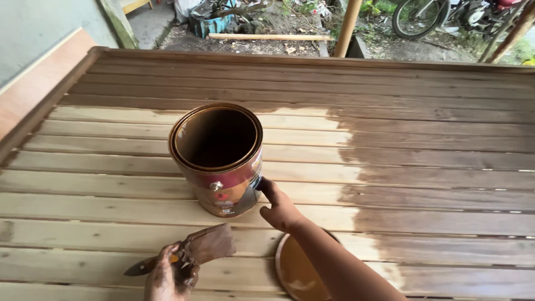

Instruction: The person applies brown wood stain to the slatted surface of a wooden bench using a brush, dipping the brush into a stain can and brushing along the planks to coat the bare wood, working across the bench section by section.

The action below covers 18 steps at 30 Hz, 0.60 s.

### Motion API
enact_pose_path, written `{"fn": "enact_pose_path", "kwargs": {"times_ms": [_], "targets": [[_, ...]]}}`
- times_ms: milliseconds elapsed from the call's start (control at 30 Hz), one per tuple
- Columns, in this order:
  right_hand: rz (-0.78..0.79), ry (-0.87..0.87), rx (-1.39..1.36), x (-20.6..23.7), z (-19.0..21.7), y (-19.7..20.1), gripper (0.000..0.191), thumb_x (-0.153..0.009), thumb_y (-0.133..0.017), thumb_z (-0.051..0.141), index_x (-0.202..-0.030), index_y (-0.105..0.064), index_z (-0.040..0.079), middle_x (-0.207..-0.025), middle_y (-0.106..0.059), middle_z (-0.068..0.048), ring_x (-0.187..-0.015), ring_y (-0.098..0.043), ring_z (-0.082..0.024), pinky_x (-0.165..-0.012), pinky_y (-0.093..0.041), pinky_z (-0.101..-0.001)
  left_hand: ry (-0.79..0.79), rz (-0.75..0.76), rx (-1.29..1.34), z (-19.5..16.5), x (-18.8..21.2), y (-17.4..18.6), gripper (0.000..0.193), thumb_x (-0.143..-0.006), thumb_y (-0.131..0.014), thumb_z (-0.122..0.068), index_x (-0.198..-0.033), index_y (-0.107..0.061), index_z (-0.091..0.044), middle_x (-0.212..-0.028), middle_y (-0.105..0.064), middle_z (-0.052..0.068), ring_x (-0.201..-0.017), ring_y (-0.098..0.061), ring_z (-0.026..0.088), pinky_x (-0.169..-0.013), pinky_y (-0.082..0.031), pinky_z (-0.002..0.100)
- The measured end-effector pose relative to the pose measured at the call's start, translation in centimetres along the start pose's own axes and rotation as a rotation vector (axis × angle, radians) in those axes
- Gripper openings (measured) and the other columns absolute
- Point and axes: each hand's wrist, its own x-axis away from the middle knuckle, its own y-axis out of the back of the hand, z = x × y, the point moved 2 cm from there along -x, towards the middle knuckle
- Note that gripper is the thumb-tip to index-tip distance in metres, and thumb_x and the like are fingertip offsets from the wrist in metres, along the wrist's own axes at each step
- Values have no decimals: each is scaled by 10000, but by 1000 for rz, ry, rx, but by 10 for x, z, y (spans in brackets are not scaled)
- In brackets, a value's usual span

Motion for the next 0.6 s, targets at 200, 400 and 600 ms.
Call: {"fn": "enact_pose_path", "kwargs": {"times_ms": [200, 400, 600], "targets": [[-16, 7, -88, -65, 17, -86, 758, -755, -541, -132, -1473, -389, 55, -1470, -543, -114, -1459, -451, -220, -1192, -348, -318, -43, -68, -21, -79, -8, 53, 277, -918, -603, -454, -962, -615, -181, -714, -590, 45, -559, -544, 236, -502, -396, 332], [53, -108, -146, -111, 38, -162, 745, -733, -452, -201, -1438, -434, 38, -1490, -543, -103, -1481, -425, -188, -1206, -334, -304, -97, -66, -29, -154, -13, 92, 251, -913, -621, -410, -1012, -611, -180, -803, -618, 48, -664, -564, 228, -584, -410, 358], [155, -67, -225, -143, 66, -242, 762, -707, -387, -230, -1426, -473, 7, -1500, -550, -129, -1478, -437, -208, -1216, -332, -303, -190, 0, 5, -208, -23, 132, 292, -905, -559, -449, -1051, -589, -199, -837, -643, 19, -686, -582, 220, -588, -421, 360]]}}
